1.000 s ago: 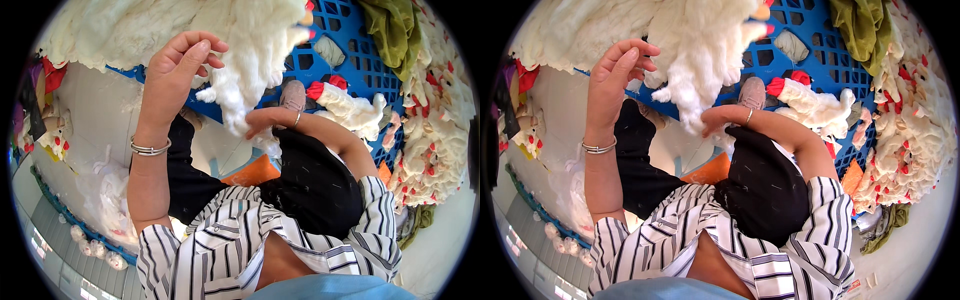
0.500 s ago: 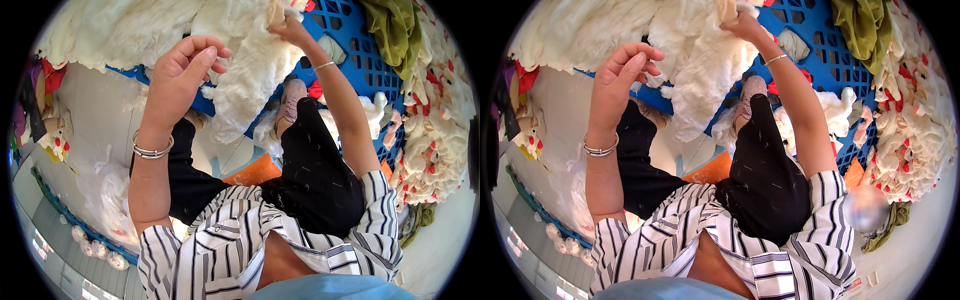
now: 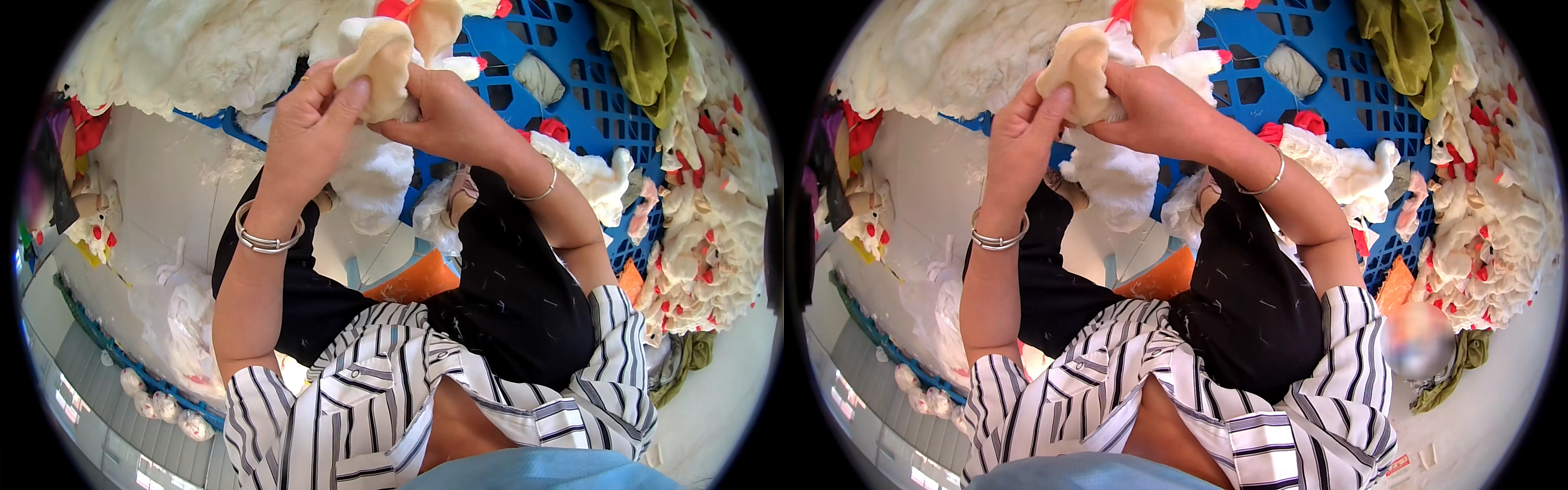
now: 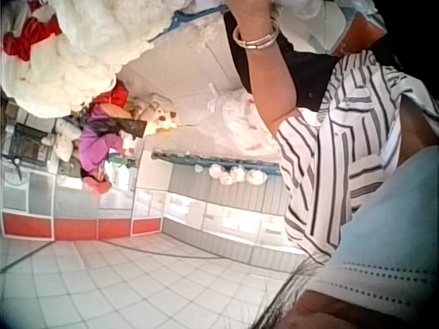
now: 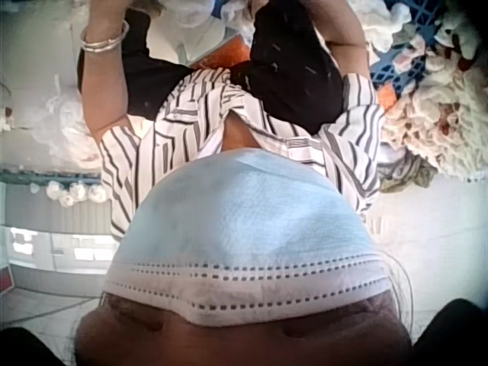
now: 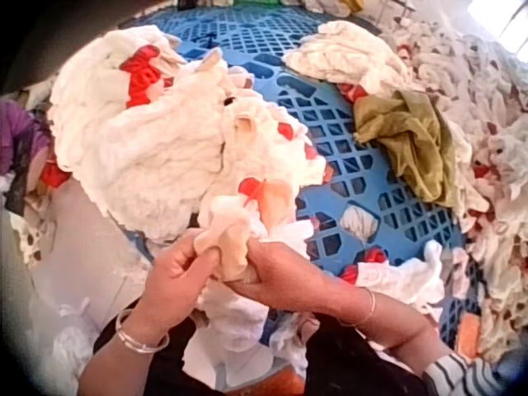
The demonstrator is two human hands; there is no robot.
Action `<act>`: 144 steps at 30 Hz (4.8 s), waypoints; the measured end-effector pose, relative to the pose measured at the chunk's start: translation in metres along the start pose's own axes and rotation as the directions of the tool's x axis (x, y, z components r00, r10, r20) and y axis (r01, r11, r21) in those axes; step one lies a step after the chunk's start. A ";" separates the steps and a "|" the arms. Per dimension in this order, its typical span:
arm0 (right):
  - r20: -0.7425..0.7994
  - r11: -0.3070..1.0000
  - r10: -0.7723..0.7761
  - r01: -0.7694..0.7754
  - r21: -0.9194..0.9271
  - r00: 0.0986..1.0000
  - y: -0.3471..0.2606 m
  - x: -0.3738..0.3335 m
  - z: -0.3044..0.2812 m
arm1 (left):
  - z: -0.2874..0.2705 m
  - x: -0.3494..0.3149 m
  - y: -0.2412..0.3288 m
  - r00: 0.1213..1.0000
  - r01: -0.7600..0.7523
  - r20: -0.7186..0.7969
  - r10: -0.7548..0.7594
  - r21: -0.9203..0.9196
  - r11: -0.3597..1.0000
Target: The person sits cross-legged and assembles white stuffed animal toys by hand. They pick up a white plush body, insert red fabric pieces into the leg openings, and adjust the ears and facial features. The person handles the toys one at a time, placing the finished items into a blue crate.
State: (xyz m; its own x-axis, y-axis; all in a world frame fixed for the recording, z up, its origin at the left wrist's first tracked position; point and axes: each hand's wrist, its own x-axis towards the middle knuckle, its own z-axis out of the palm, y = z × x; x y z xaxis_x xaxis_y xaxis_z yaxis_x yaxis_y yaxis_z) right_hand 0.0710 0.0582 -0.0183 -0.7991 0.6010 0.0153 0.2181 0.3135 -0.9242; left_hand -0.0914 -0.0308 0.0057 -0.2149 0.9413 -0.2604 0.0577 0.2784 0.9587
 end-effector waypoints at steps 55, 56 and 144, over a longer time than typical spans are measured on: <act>-0.447 0.957 -0.023 0.150 0.249 0.894 0.012 0.008 -0.031 | -0.027 0.002 0.011 0.947 -0.176 -0.282 0.154 -0.051 0.983; -0.477 0.959 -0.108 0.217 0.181 0.872 0.007 0.008 -0.029 | -0.020 0.000 0.008 0.962 -0.180 -0.215 0.168 -0.033 0.983; -0.641 0.820 0.097 0.304 0.485 0.761 -0.018 0.005 -0.058 | 0.003 -0.014 0.007 0.984 -0.131 0.133 0.117 0.103 0.986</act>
State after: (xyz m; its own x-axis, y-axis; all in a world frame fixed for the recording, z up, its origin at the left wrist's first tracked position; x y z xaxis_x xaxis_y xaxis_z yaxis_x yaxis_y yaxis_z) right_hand 0.0958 0.0988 0.0205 -0.2282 0.9592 0.1667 -0.3360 0.0831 -0.9382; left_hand -0.0855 -0.0415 0.0158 -0.0751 0.9844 -0.1590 0.1860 0.1705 0.9677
